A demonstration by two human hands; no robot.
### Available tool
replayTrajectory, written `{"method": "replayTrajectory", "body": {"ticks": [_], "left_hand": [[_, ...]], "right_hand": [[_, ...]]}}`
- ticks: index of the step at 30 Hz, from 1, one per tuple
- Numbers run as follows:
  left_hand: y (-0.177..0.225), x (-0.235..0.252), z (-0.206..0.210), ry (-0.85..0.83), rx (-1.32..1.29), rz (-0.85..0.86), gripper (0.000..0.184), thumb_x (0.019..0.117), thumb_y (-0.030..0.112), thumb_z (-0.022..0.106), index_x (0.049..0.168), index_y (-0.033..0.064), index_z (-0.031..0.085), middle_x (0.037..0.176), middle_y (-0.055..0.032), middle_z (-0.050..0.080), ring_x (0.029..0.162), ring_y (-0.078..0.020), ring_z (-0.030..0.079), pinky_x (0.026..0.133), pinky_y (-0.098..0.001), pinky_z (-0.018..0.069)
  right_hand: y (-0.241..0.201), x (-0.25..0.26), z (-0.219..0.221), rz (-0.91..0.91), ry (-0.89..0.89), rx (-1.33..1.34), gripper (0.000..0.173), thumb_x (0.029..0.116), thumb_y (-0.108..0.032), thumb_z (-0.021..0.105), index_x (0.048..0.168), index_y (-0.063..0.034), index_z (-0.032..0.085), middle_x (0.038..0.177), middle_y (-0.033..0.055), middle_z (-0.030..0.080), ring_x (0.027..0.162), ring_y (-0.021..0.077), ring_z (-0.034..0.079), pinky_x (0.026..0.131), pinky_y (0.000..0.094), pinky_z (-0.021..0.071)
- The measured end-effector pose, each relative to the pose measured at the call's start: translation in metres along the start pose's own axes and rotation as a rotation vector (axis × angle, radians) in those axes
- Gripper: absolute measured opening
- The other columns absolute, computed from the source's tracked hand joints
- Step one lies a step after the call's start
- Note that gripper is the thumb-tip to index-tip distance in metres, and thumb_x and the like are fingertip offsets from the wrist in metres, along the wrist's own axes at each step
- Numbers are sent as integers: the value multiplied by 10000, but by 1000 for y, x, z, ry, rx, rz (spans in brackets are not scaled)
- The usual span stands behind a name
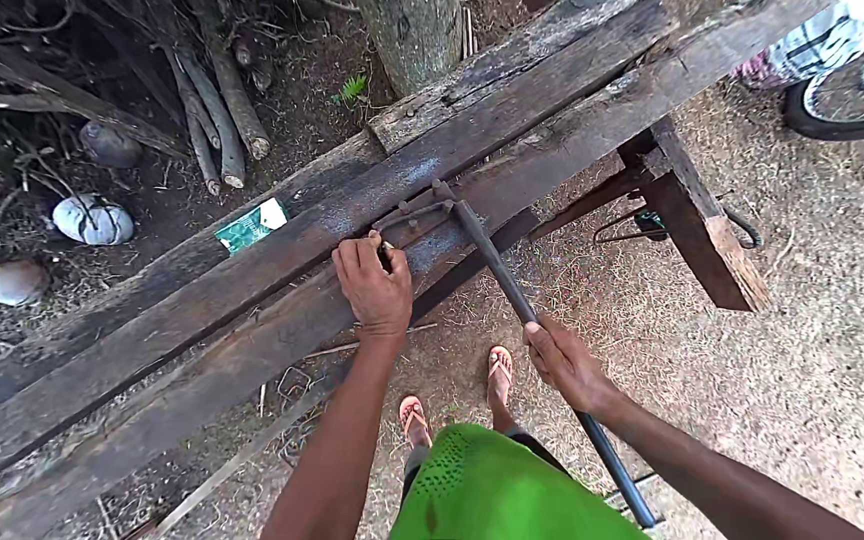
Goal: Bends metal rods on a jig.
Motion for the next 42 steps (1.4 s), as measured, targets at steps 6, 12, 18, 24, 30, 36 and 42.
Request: {"method": "replayTrajectory", "body": {"ticks": [6, 12, 18, 24, 30, 36, 42], "left_hand": [[-2, -1, 1, -3, -14, 14, 247, 1013, 200, 573, 1096, -7, 681, 1042, -180, 619, 1051, -349, 610, 931, -442, 512], [-2, 0, -1, -25, -29, 21, 250, 1017, 188, 558, 1124, 2, 687, 1055, -183, 620, 1054, -353, 610, 919, -445, 515], [-3, 0, -2, -21, -28, 48, 256, 1032, 205, 540, 1108, -2, 670, 1063, -184, 613, 1066, -355, 607, 934, -452, 511], [0, 0, -3, -38, 10, 31, 271, 1039, 234, 515, 1108, 9, 650, 1086, -194, 605, 1074, -372, 610, 921, -485, 522], [0, 0, -5, -80, 22, 10, 298, 1023, 271, 527, 1151, 23, 631, 1134, -206, 607, 1104, -385, 609, 920, -505, 525], [-4, 1, -1, -36, -27, 94, 336, 1046, 240, 520, 1267, 49, 686, 1168, -190, 639, 1127, -370, 602, 981, -479, 494], [-2, -2, 0, -50, -26, 111, 333, 1044, 195, 502, 1266, 20, 678, 1182, -202, 632, 1124, -381, 596, 971, -492, 491]], "right_hand": [[2, -4, 39, 18, 97, 105, 502, 1078, -532, 276, 1063, -109, 546, 610, -41, 412, 461, 107, 421, 448, 310, 422], [-3, 1, 98, 16, 247, 208, 499, 1087, -502, 271, 1090, -82, 541, 619, -24, 419, 475, 130, 439, 464, 342, 447], [-7, 14, 129, -37, 309, 288, 498, 1098, -477, 245, 1066, -75, 536, 632, -15, 423, 486, 133, 447, 478, 344, 455], [7, 12, 99, -47, 195, 235, 486, 1104, -459, 267, 1127, -61, 545, 667, 1, 436, 508, 145, 450, 502, 352, 457], [23, -21, 96, -3, 174, 119, 521, 1097, -516, 268, 1150, -84, 554, 678, 12, 468, 530, 163, 495, 531, 377, 487], [13, -32, 82, 23, 269, -90, 500, 1102, -484, 305, 1123, -75, 591, 723, 26, 526, 621, 171, 560, 617, 394, 503], [16, -34, 63, 24, 239, -187, 524, 1096, -503, 282, 1126, -85, 596, 718, 24, 519, 634, 179, 560, 622, 407, 497]]}}
Point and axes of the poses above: each hand's wrist, its own x-axis towards the middle knuckle, its own z-axis out of the palm, y = z × x, the point moved 5 cm from there along x, towards the middle knuckle
